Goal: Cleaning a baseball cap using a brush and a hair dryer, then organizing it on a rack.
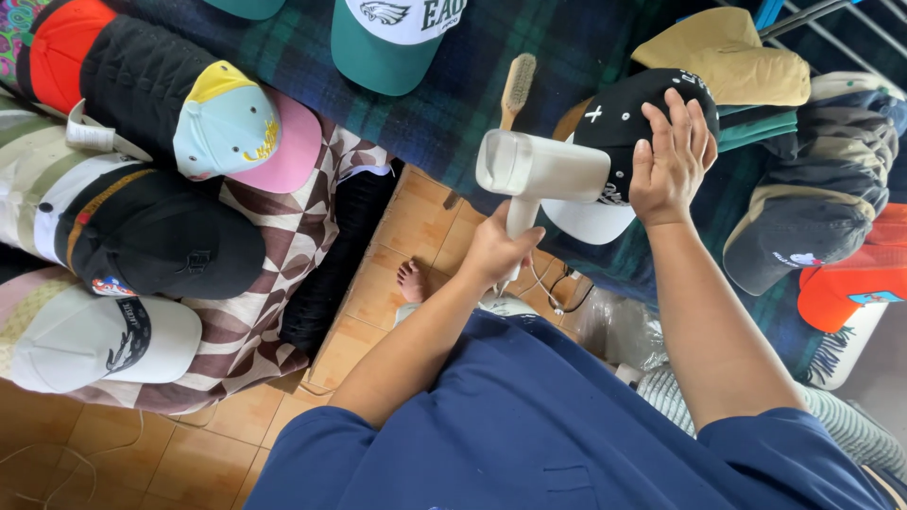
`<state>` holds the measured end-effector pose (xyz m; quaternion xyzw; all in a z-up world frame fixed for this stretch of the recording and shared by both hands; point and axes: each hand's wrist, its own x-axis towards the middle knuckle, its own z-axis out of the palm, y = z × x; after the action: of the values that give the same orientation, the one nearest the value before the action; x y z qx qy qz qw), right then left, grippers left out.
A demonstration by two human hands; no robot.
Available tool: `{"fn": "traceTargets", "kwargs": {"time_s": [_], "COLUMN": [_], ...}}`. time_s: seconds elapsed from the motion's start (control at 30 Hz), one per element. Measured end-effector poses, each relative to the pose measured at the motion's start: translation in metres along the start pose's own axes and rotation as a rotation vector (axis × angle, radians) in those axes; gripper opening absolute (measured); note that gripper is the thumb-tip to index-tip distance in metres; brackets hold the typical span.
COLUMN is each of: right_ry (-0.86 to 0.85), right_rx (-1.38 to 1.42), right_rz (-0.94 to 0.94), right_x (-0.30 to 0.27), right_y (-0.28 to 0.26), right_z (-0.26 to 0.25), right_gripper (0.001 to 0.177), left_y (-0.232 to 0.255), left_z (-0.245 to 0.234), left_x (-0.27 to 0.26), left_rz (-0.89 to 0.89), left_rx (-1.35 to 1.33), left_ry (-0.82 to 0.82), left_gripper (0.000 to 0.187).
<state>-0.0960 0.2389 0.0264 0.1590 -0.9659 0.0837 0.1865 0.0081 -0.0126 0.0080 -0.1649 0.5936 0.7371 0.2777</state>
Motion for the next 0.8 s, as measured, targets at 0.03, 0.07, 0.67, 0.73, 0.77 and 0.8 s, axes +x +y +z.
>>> {"fn": "traceTargets", "kwargs": {"time_s": [0.03, 0.07, 0.67, 0.73, 0.77, 0.8], "right_ry": [-0.001, -0.001, 0.006, -0.005, -0.012, -0.01], "right_rx": [0.001, 0.001, -0.004, 0.005, 0.012, 0.014], "right_rz": [0.001, 0.001, -0.004, 0.004, 0.013, 0.012], "right_x": [0.0, 0.001, 0.0, -0.001, 0.0, 0.001], "right_y": [0.0, 0.0, 0.0, 0.0, 0.0, 0.001], "right_z": [0.0, -0.001, 0.0, -0.001, -0.001, 0.0], "right_gripper": [0.045, 0.045, 0.044, 0.044, 0.044, 0.044], "left_y": [0.0, 0.0, 0.002, 0.012, 0.018, 0.01], "left_z": [0.0, -0.001, 0.01, 0.01, 0.009, 0.009], "left_x": [-0.001, -0.001, 0.0, -0.008, -0.011, -0.01], "left_rz": [-0.008, -0.016, 0.003, -0.032, -0.063, -0.062], "left_rx": [0.03, 0.06, 0.44, 0.401, 0.365, 0.365], "left_ry": [0.012, 0.025, 0.168, 0.178, 0.187, 0.189], "left_gripper": [0.047, 0.041, 0.046, 0.043, 0.04, 0.04]}}
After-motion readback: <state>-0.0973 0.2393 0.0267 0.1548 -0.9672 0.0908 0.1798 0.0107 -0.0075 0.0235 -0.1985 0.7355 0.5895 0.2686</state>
